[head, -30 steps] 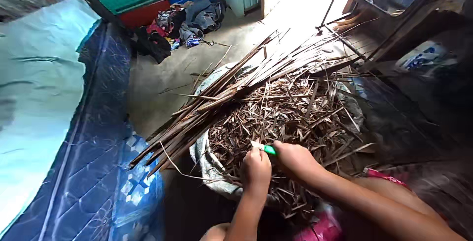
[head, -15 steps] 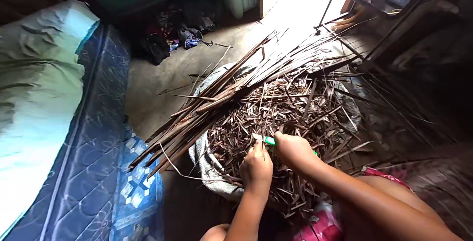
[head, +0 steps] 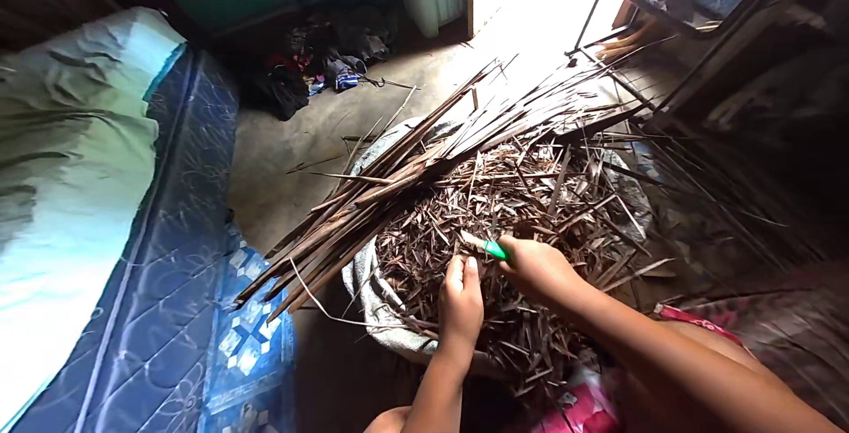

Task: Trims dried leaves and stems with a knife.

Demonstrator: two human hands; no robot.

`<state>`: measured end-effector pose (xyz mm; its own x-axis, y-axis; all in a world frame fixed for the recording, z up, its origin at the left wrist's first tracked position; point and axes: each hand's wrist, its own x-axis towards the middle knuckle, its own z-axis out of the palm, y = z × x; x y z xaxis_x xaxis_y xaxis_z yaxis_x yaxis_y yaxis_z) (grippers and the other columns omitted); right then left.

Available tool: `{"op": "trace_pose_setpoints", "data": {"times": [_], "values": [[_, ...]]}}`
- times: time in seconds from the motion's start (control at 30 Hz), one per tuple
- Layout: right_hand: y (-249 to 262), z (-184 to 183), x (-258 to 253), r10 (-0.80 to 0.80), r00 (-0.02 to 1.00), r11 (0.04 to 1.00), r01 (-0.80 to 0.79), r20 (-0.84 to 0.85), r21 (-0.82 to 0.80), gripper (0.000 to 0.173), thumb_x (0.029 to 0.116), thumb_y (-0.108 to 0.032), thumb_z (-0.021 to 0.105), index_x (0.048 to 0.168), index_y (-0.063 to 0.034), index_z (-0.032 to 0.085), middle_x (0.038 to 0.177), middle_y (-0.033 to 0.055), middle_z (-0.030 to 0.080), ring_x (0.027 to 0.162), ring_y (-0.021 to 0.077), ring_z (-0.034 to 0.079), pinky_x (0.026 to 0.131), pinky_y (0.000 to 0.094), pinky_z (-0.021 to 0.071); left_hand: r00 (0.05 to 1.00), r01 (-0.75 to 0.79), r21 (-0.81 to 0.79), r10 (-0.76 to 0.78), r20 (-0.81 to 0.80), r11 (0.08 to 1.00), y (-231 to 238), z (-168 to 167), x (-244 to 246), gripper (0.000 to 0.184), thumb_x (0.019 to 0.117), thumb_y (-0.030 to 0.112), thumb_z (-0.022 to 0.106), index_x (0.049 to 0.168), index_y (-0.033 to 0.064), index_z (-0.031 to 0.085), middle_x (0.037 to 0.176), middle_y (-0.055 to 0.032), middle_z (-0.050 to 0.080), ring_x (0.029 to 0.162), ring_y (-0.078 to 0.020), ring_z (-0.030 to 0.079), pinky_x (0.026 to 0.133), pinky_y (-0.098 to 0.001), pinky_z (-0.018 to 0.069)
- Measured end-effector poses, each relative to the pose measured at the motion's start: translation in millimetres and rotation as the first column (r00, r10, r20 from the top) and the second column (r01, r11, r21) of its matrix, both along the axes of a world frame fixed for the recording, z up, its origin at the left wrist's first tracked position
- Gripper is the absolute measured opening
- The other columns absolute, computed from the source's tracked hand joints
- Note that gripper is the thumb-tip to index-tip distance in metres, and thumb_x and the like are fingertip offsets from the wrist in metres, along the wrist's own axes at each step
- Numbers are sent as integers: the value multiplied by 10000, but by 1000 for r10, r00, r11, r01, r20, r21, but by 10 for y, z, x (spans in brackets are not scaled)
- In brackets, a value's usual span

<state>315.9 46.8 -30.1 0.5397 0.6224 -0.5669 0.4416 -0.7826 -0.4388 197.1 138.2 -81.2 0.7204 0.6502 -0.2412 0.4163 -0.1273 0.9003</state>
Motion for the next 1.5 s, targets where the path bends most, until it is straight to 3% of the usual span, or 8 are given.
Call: {"op": "trace_pose_setpoints", "data": {"times": [0.13,0.33,0.53,0.63,0.83,0.93,1.23,1.5], "values": [[-8,-12,-130,33,993,999,-30,113,-26,270,1066,-215,501,1172,5,615,1048,233,703,1042,420,697,827,585,531,999,-5,-67,8,48,998,-12,-24,25,230,1088,134,430,1137,-14,599,679,19,474,532,-52,449,539,-240,431],[22,-77,353,-215,953,973,228,213,-36,289,1075,-193,470,1260,-13,599,1176,237,687,1131,420,673,890,599,519,996,27,-59,-22,85,998,-100,5,-45,247,1078,137,442,1149,-1,633,671,40,492,505,-23,429,498,-205,406],[49,-4,-122,23,998,1000,-24,62,4,283,1062,-215,512,1209,2,618,1078,247,703,1065,442,686,855,619,521,1000,-4,-90,7,30,996,1,-13,-35,214,1081,147,433,1022,6,583,638,33,431,515,-66,429,522,-261,419],[39,-57,-77,22,987,999,-27,162,27,271,1060,-197,497,1181,9,625,1039,242,708,1038,433,698,826,607,526,998,12,-136,-4,57,991,-2,2,-11,245,1089,139,427,1134,-14,613,640,37,443,494,-48,414,492,-235,405],[21,-166,317,-232,944,969,246,236,-33,308,1072,-190,472,1270,8,602,1160,266,689,1112,460,674,873,636,521,997,65,-82,-62,39,995,-112,16,-38,267,1080,146,438,1163,-4,642,687,19,501,525,-55,431,519,-245,416],[-58,-149,500,-287,950,958,287,122,25,334,1097,-266,460,1282,-25,597,1185,243,672,1137,420,654,923,615,496,997,70,-71,-66,50,995,-108,-35,-64,261,1082,158,444,1159,3,641,681,26,493,516,-44,423,512,-233,411],[-20,-216,109,-265,939,864,333,-220,378,251,1065,-215,486,1207,-54,616,913,95,599,801,211,574,743,439,469,988,16,-251,23,152,968,-77,66,-3,305,1103,146,360,1300,-17,526,670,31,502,497,-31,483,473,-200,448],[-42,-215,-82,-230,880,801,414,-416,432,203,1015,-127,549,1194,-63,621,990,48,652,823,104,617,765,324,517,946,-82,-351,184,268,933,-37,3,43,317,1062,46,436,1359,-65,440,1042,-85,649,901,-75,664,824,-244,560]]}}
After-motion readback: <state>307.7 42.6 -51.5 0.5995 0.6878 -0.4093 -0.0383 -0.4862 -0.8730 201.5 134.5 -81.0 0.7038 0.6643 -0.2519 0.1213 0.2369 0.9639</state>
